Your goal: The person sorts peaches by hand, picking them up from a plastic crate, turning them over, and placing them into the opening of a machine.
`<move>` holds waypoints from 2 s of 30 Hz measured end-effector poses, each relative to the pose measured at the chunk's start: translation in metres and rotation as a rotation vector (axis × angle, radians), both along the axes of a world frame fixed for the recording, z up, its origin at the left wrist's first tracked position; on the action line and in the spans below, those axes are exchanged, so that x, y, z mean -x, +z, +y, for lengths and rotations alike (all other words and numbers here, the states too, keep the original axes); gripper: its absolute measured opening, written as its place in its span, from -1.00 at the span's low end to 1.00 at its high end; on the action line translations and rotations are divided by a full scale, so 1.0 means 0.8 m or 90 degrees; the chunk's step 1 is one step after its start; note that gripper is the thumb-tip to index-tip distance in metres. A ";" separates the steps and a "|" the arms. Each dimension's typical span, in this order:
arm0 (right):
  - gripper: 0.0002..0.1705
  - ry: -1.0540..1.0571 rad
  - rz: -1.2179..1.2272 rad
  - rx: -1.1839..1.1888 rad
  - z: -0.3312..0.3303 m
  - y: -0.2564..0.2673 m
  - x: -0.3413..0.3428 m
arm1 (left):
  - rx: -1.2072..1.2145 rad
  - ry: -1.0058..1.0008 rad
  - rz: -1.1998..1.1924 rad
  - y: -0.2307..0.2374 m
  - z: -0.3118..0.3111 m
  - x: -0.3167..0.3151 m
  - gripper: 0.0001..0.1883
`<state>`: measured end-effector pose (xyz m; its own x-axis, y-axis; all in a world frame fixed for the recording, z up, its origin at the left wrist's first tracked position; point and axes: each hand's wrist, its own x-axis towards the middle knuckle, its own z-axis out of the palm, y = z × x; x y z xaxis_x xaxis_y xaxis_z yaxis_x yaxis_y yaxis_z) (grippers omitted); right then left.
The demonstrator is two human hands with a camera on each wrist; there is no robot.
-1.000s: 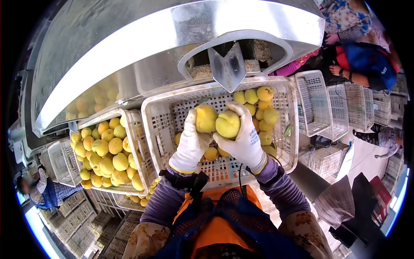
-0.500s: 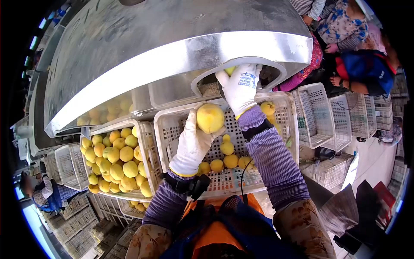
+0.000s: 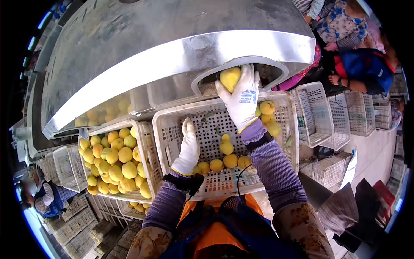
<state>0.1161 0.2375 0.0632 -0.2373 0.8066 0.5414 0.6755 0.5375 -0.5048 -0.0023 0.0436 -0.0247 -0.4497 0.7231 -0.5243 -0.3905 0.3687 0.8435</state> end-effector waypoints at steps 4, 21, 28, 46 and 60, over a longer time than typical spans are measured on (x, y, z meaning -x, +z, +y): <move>-0.35 0.060 0.051 -0.011 0.035 0.033 0.015 | 0.285 -0.121 0.417 -0.135 -0.037 0.018 -0.19; 0.02 0.039 -0.209 0.824 -0.167 -0.236 -0.074 | 0.390 -0.070 -0.142 -0.124 -0.041 0.004 -0.36; -0.02 0.192 0.172 0.342 -0.138 -0.002 -0.075 | -0.166 0.057 -0.298 0.104 0.026 -0.043 -0.39; -0.20 0.072 0.087 0.070 0.018 0.045 0.000 | -0.342 -0.063 -0.278 0.149 0.057 -0.012 -0.16; 0.00 0.330 0.455 0.622 -0.091 0.100 -0.068 | -0.493 -0.247 0.413 0.169 0.065 -0.032 -0.05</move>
<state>0.1702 0.1650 0.1432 -0.5414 0.8374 -0.0747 -0.0735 -0.1357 -0.9880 0.0235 0.0960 0.1102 -0.1462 0.9081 0.3924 0.2429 -0.3516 0.9041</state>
